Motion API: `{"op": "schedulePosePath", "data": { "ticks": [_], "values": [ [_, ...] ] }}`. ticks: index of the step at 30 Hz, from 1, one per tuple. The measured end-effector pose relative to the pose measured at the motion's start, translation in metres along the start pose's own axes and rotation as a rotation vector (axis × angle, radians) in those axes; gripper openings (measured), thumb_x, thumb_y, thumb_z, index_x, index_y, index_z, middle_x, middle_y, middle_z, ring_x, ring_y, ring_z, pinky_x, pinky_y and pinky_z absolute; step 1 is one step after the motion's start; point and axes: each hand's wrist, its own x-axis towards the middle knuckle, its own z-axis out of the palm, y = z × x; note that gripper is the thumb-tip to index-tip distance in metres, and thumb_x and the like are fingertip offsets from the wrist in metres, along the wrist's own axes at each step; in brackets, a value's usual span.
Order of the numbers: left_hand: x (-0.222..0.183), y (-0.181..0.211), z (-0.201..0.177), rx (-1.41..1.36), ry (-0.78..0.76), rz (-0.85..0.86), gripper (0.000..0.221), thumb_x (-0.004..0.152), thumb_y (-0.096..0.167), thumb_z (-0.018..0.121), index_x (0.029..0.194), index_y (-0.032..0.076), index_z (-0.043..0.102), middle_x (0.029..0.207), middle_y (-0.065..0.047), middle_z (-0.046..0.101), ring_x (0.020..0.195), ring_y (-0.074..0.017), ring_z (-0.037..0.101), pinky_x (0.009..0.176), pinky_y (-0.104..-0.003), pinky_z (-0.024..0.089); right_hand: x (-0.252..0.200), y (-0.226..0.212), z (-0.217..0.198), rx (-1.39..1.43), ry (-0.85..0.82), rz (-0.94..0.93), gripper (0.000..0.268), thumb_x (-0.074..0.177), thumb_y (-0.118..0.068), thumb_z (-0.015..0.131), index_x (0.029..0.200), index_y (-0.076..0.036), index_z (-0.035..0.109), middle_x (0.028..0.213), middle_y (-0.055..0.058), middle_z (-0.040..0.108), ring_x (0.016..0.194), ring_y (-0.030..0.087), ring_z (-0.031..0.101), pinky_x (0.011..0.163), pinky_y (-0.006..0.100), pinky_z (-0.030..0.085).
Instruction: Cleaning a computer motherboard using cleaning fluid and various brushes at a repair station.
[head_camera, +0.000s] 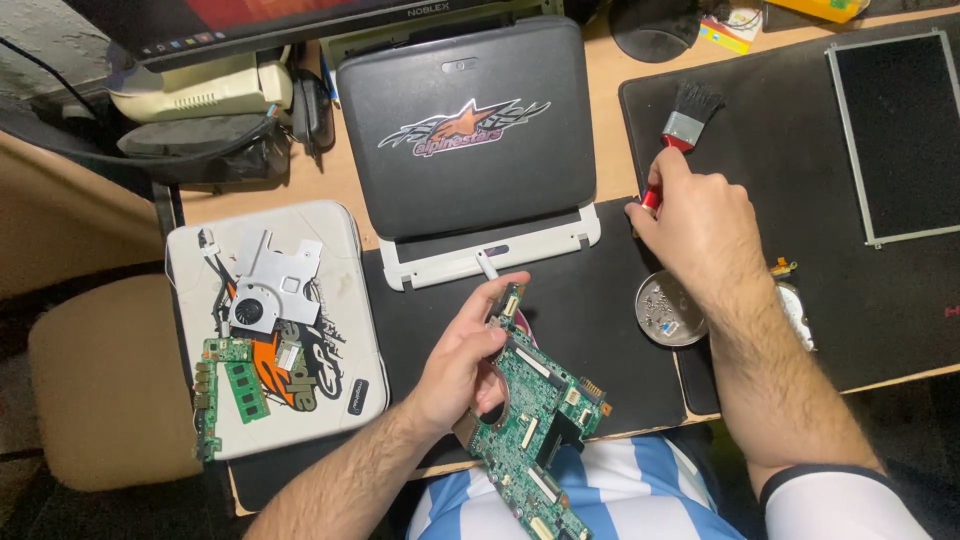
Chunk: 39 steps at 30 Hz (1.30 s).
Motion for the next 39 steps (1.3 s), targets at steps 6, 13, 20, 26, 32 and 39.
{"op": "schedulePosePath", "data": {
  "ticks": [6, 13, 20, 26, 32, 39],
  "values": [
    [0.000, 0.000, 0.007, -0.033, 0.037, 0.009, 0.074, 0.118, 0.009, 0.048, 0.189, 0.005, 0.028, 0.078, -0.017, 0.069, 0.039, -0.0124, 0.063, 0.033, -0.017, 0.051, 0.000, -0.006, -0.005, 0.089, 0.006, 0.049, 0.035, 0.103, -0.018, 0.093, 0.126, -0.006, 0.070, 0.098, 0.032, 0.088, 0.094, 0.060, 0.089, 0.081, 0.065, 0.074],
    [-0.001, 0.002, 0.010, 0.003, 0.042, 0.003, 0.075, 0.118, 0.008, 0.047, 0.190, 0.005, 0.028, 0.076, -0.016, 0.070, 0.040, -0.0108, 0.062, 0.034, -0.016, 0.050, -0.005, 0.014, -0.003, 0.154, 0.185, 0.010, 0.032, 0.101, -0.008, 0.079, 0.129, -0.008, 0.063, 0.102, 0.034, 0.087, 0.097, 0.067, 0.086, 0.093, 0.075, 0.067],
    [0.000, 0.027, 0.028, 0.129, 0.156, -0.148, 0.067, 0.119, 0.014, 0.051, 0.186, 0.013, 0.044, 0.069, 0.001, 0.063, 0.040, -0.0091, 0.060, 0.032, -0.019, 0.042, -0.013, 0.035, -0.007, 0.395, 0.792, -0.311, 0.012, 0.126, 0.018, 0.086, 0.136, 0.011, 0.086, 0.117, 0.021, 0.085, 0.090, 0.027, 0.076, 0.079, 0.041, 0.062],
    [0.002, 0.025, 0.026, 0.155, 0.159, -0.152, 0.065, 0.121, 0.016, 0.051, 0.186, 0.014, 0.044, 0.073, 0.001, 0.062, 0.041, -0.0084, 0.060, 0.033, -0.018, 0.042, -0.038, 0.024, -0.016, 0.719, 0.867, -0.349, 0.046, 0.146, -0.034, 0.061, 0.140, 0.012, 0.060, 0.118, 0.026, 0.063, 0.072, 0.029, 0.065, 0.066, 0.039, 0.044],
    [0.004, 0.025, 0.025, 0.160, 0.165, -0.168, 0.065, 0.121, 0.016, 0.050, 0.185, 0.014, 0.044, 0.070, 0.002, 0.061, 0.042, -0.0078, 0.059, 0.034, -0.018, 0.043, -0.050, 0.015, -0.011, 0.710, 0.784, -0.439, 0.060, 0.139, -0.051, 0.050, 0.132, 0.009, 0.054, 0.107, 0.027, 0.066, 0.090, 0.037, 0.067, 0.086, 0.048, 0.053],
    [0.003, 0.024, 0.019, 0.123, 0.178, -0.151, 0.066, 0.122, 0.011, 0.047, 0.187, 0.014, 0.044, 0.068, 0.001, 0.061, 0.040, -0.0087, 0.059, 0.033, -0.019, 0.043, -0.031, 0.001, 0.000, 0.377, 0.191, -0.396, 0.018, 0.127, -0.017, 0.076, 0.126, 0.000, 0.070, 0.123, 0.015, 0.074, 0.109, 0.036, 0.076, 0.097, 0.053, 0.058]
  ]
}}
